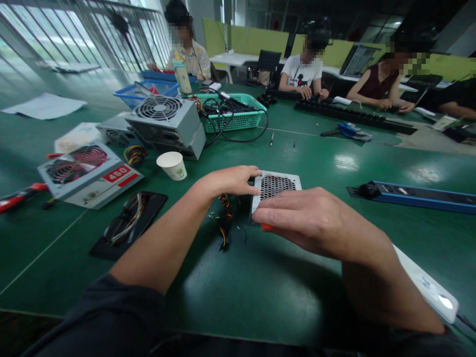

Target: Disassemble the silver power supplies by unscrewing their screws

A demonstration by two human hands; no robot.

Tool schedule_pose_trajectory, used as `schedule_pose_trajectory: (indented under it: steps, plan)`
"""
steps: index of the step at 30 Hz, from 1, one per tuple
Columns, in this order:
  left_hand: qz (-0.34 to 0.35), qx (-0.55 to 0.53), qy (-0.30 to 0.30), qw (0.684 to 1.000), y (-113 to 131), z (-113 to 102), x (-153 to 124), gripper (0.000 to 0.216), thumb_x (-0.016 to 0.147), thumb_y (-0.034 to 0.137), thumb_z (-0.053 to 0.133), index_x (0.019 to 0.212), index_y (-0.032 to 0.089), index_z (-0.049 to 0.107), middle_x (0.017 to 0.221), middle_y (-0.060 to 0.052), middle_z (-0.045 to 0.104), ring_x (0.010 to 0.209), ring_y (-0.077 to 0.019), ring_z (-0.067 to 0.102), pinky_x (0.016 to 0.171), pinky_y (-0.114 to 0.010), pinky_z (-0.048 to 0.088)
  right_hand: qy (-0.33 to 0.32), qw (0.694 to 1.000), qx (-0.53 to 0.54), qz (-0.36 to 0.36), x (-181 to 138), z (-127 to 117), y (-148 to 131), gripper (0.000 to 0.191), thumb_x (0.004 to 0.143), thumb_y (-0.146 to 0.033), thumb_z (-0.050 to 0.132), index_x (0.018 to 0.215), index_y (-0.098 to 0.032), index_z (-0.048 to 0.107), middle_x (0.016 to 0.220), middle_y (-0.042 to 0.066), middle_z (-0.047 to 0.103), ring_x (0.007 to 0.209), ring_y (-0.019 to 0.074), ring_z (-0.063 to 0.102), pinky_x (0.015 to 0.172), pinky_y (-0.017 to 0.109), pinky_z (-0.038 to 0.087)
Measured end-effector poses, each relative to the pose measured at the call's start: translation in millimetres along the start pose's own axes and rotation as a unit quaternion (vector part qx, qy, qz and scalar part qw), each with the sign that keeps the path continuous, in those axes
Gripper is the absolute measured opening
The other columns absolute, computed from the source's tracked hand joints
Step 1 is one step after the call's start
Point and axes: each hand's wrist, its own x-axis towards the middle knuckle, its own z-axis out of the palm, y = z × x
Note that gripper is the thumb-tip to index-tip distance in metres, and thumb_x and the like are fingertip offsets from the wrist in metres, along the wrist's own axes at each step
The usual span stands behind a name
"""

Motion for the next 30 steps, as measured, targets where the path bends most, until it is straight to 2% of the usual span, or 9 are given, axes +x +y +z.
schedule_pose_trajectory:
  steps: [6, 10, 14, 18, 24, 30]
  plan:
    - [0.015, 0.003, -0.005, 1.0, 1, -1, 1, 0.041, 0.088, 0.044, 0.062, 0.122, 0.022, 0.066, 0.122, -0.007, 0.067, 0.109, -0.0246, 0.064, 0.094, -0.031, 0.048, 0.099, 0.989, 0.057, 0.095, 1, 3, 15, 0.028, 0.093, -0.023, 0.067, 0.122, -0.021, 0.066, 0.11, 0.006, 0.077, 0.093, 0.0189, 0.072, 0.081, 0.029, 0.054]
    - [0.002, 0.0, -0.005, 1.0, -1, 0, 1, 0.043, 0.088, 0.048, 0.063, 0.124, 0.025, 0.064, 0.124, -0.005, 0.067, 0.115, -0.0254, 0.062, 0.095, -0.031, 0.048, 0.105, 0.982, 0.059, 0.143, 1, 5, 20, 0.03, 0.093, -0.023, 0.066, 0.123, -0.022, 0.065, 0.109, 0.004, 0.076, 0.092, 0.0176, 0.072, 0.082, 0.027, 0.051]
    - [-0.014, 0.014, -0.026, 0.999, -1, -1, 2, 0.043, 0.089, 0.052, 0.061, 0.122, 0.025, 0.065, 0.123, -0.004, 0.068, 0.111, -0.0248, 0.063, 0.09, -0.029, 0.048, 0.108, 0.975, 0.03, 0.194, 1, 7, 22, 0.033, 0.095, -0.027, 0.062, 0.127, -0.021, 0.062, 0.11, 0.006, 0.076, 0.091, 0.019, 0.072, 0.079, 0.028, 0.051]
    - [0.002, 0.019, -0.029, 0.999, -3, 0, 4, 0.038, 0.091, 0.052, 0.06, 0.116, 0.024, 0.066, 0.12, -0.005, 0.068, 0.107, -0.0234, 0.064, 0.086, -0.027, 0.047, 0.104, 0.973, 0.017, 0.204, 1, 8, 24, 0.036, 0.095, -0.027, 0.062, 0.13, -0.02, 0.062, 0.109, 0.006, 0.076, 0.088, 0.0184, 0.072, 0.078, 0.028, 0.05]
    - [0.018, 0.018, -0.025, 0.999, -7, 3, 6, 0.04, 0.09, 0.05, 0.06, 0.118, 0.021, 0.064, 0.119, -0.006, 0.067, 0.105, -0.0233, 0.063, 0.088, -0.03, 0.048, 0.117, 0.967, 0.017, 0.225, 1, 10, 28, 0.04, 0.095, -0.027, 0.064, 0.133, -0.019, 0.06, 0.104, 0.004, 0.076, 0.087, 0.0179, 0.072, 0.075, 0.026, 0.049]
    - [0.008, -0.011, -0.016, 1.0, 0, -1, 1, 0.044, 0.088, 0.047, 0.063, 0.124, 0.021, 0.063, 0.122, -0.005, 0.067, 0.112, -0.0241, 0.061, 0.094, -0.031, 0.048, 0.096, 0.982, 0.022, 0.164, 2, 5, 18, 0.03, 0.094, -0.023, 0.064, 0.125, -0.022, 0.065, 0.11, 0.003, 0.076, 0.093, 0.0161, 0.071, 0.081, 0.024, 0.048]
